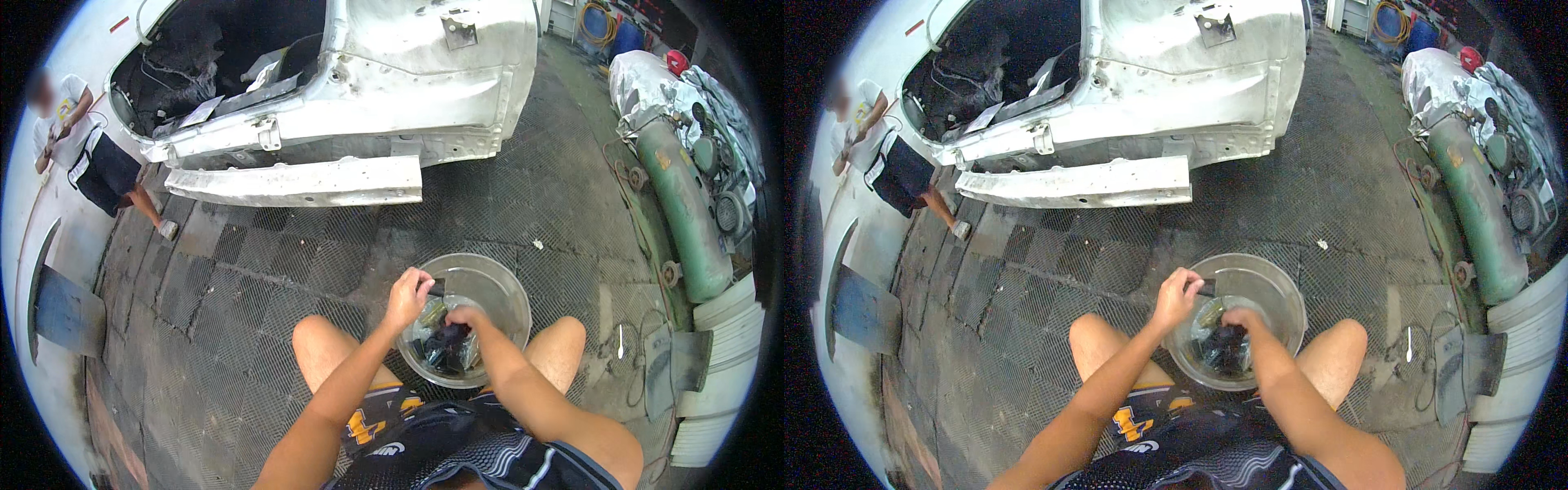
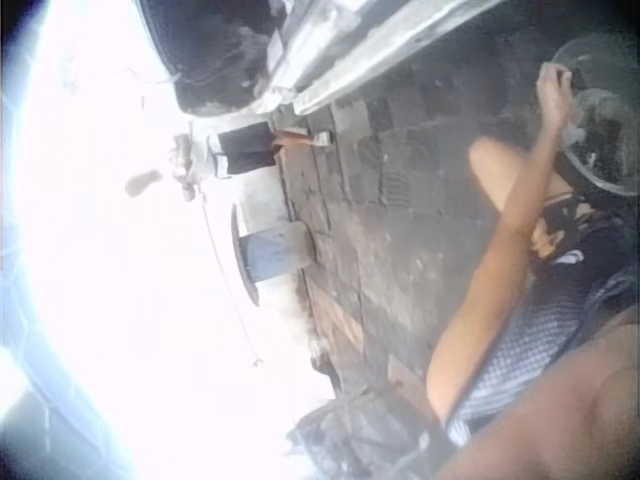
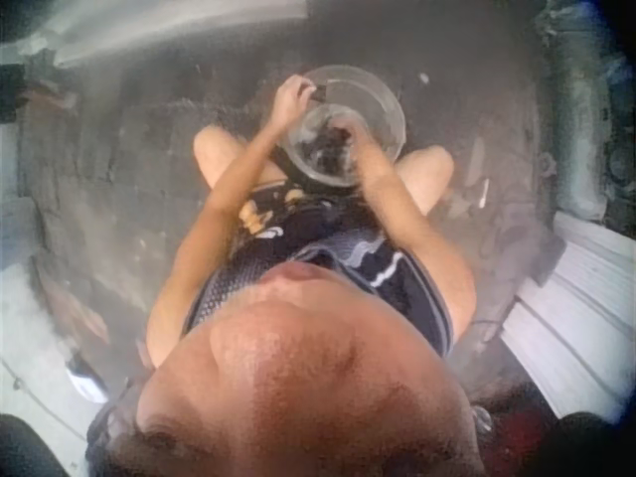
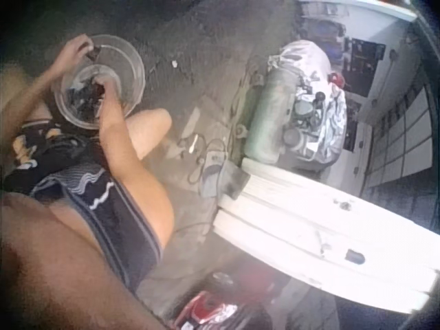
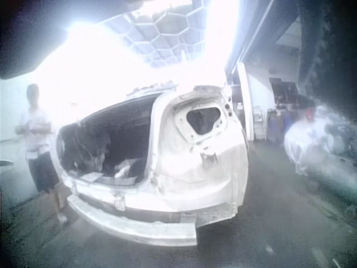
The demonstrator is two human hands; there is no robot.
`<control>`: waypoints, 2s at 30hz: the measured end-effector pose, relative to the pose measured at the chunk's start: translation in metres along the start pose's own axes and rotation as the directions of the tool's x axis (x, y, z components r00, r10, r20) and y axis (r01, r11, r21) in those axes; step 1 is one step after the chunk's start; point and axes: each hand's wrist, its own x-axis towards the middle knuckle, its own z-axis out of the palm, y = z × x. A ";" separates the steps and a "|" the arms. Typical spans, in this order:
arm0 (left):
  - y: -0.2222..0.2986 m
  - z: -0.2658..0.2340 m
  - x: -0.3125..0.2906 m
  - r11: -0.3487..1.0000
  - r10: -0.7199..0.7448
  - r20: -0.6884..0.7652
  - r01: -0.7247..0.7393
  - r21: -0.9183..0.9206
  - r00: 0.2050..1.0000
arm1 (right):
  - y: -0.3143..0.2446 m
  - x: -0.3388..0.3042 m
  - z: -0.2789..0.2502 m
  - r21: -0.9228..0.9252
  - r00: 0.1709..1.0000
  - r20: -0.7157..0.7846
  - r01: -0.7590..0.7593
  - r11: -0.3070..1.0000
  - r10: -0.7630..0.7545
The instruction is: The person scrubs a white car bumper with a dark sponge, repeatedly dipping it into a bucket of water. They work on the front and side edges of the bumper while sitting on the floor.
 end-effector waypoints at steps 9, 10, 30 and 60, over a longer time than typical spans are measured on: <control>0.019 0.030 0.004 0.877 -0.359 0.002 0.338 -0.342 0.933 | -0.029 -0.135 -0.065 0.797 0.904 -0.317 0.418 0.436 -0.287; 0.022 0.037 0.005 0.875 -0.366 -0.013 0.340 -0.345 0.931 | -0.024 -0.137 -0.069 0.890 0.907 -0.349 0.400 0.218 -0.237; -0.024 0.133 -0.032 0.367 -0.722 0.146 0.554 -0.747 0.676 | -0.101 -0.220 0.015 0.551 0.678 -0.734 0.615 0.563 -0.022; 0.155 -0.102 0.305 0.885 0.423 -0.876 0.102 0.454 0.230 | -0.340 -0.446 -0.413 -0.935 -0.593 -0.044 0.308 -0.176 -0.804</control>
